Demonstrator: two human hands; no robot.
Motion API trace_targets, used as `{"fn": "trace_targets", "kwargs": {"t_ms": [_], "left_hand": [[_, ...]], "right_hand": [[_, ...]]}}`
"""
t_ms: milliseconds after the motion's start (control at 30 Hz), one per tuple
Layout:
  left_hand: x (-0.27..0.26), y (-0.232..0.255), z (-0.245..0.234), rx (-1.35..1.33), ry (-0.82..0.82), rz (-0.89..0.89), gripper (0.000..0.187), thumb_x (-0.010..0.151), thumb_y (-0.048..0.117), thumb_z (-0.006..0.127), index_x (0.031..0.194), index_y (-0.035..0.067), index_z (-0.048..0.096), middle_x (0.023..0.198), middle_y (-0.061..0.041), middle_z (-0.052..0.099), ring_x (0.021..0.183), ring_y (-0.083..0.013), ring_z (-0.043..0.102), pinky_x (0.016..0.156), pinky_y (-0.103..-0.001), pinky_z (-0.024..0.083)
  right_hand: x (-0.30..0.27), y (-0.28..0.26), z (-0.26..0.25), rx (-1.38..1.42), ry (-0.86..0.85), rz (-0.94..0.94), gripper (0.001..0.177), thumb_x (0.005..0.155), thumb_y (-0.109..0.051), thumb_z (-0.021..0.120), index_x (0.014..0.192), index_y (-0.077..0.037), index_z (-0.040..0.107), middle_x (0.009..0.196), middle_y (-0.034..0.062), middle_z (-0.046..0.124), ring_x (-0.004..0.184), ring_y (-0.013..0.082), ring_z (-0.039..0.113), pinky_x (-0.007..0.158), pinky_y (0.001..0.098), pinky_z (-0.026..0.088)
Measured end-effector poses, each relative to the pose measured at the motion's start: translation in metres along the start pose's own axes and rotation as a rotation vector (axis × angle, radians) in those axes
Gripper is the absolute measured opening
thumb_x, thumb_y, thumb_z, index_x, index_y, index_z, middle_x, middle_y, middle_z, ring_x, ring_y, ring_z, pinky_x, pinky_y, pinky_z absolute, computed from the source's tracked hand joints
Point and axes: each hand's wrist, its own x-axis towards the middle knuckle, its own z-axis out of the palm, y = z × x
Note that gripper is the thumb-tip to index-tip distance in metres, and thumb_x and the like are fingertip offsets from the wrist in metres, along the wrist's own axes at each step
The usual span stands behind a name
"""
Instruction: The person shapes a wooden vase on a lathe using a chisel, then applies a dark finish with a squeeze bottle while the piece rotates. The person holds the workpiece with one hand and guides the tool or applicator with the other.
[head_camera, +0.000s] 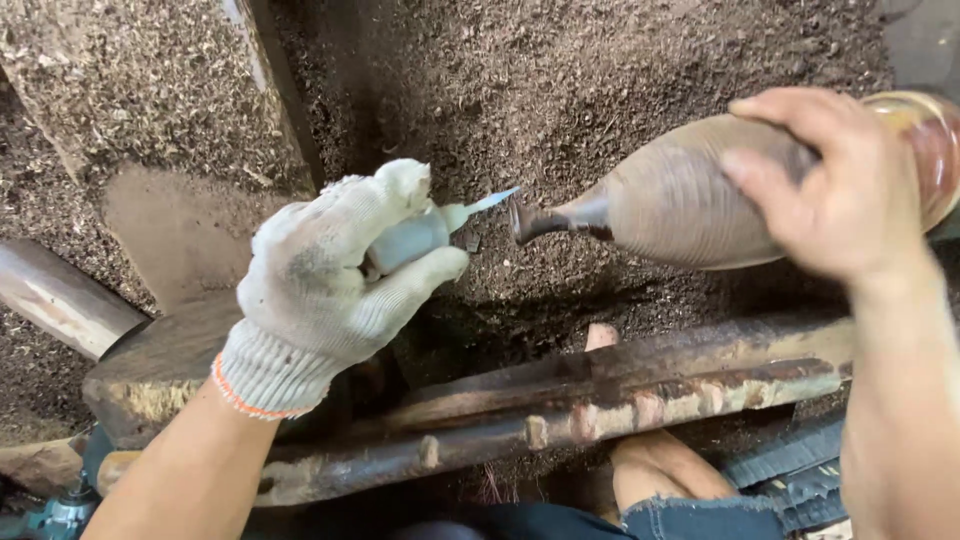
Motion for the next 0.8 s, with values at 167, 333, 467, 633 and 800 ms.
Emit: {"fn": "trace_targets", "kwargs": {"t_ms": [167, 333, 467, 633, 800], "left_hand": [[-0.002, -0.005, 0.000, -0.077, -0.048, -0.061, 0.047, 0.091, 0.020, 0.086, 0.125, -0.004, 0.064, 0.100, -0.009, 0.074, 0.087, -0.0158, 0.078, 0.079, -0.027, 0.063], [-0.003, 0.004, 0.011, -0.045, -0.127, 0.007, 0.045, 0.087, 0.023, 0.088, 0.117, -0.004, 0.068, 0.094, -0.007, 0.076, 0.079, -0.0153, 0.077, 0.063, -0.027, 0.062], [0.002, 0.014, 0.016, 0.039, -0.144, -0.019, 0.046, 0.086, 0.030, 0.086, 0.119, 0.003, 0.068, 0.094, -0.005, 0.075, 0.078, -0.0193, 0.076, 0.063, -0.030, 0.061], [0.004, 0.014, 0.022, 0.332, -0.287, -0.043, 0.050, 0.083, 0.044, 0.086, 0.118, 0.012, 0.068, 0.078, -0.007, 0.069, 0.058, -0.0265, 0.069, 0.050, -0.041, 0.055], [0.004, 0.025, 0.016, 0.276, -0.236, -0.047, 0.044, 0.086, 0.036, 0.086, 0.118, 0.012, 0.068, 0.080, -0.005, 0.068, 0.066, -0.0258, 0.070, 0.057, -0.039, 0.056]], "right_hand": [[-0.043, -0.016, 0.027, 0.038, 0.363, -0.231, 0.052, 0.108, -0.047, 0.068, 0.131, -0.002, 0.065, 0.138, 0.0192, 0.065, 0.134, 0.0365, 0.061, 0.114, 0.0457, 0.046], [-0.048, -0.017, 0.039, 0.082, 0.614, -0.248, 0.049, 0.111, -0.047, 0.063, 0.124, 0.000, 0.065, 0.135, 0.0198, 0.061, 0.133, 0.0357, 0.056, 0.119, 0.0517, 0.042], [-0.029, -0.004, 0.030, -0.128, 0.454, -0.168, 0.047, 0.114, -0.042, 0.067, 0.125, 0.003, 0.072, 0.136, 0.0186, 0.069, 0.135, 0.0345, 0.063, 0.119, 0.0469, 0.046], [-0.021, 0.014, 0.031, 0.034, 0.425, -0.318, 0.034, 0.114, -0.032, 0.056, 0.120, -0.001, 0.067, 0.122, 0.0177, 0.070, 0.118, 0.0332, 0.069, 0.108, 0.0418, 0.053], [-0.012, 0.016, 0.020, -0.046, 0.315, -0.275, 0.027, 0.109, -0.018, 0.057, 0.122, 0.001, 0.071, 0.123, 0.0178, 0.072, 0.116, 0.0309, 0.068, 0.106, 0.0382, 0.053]]}}
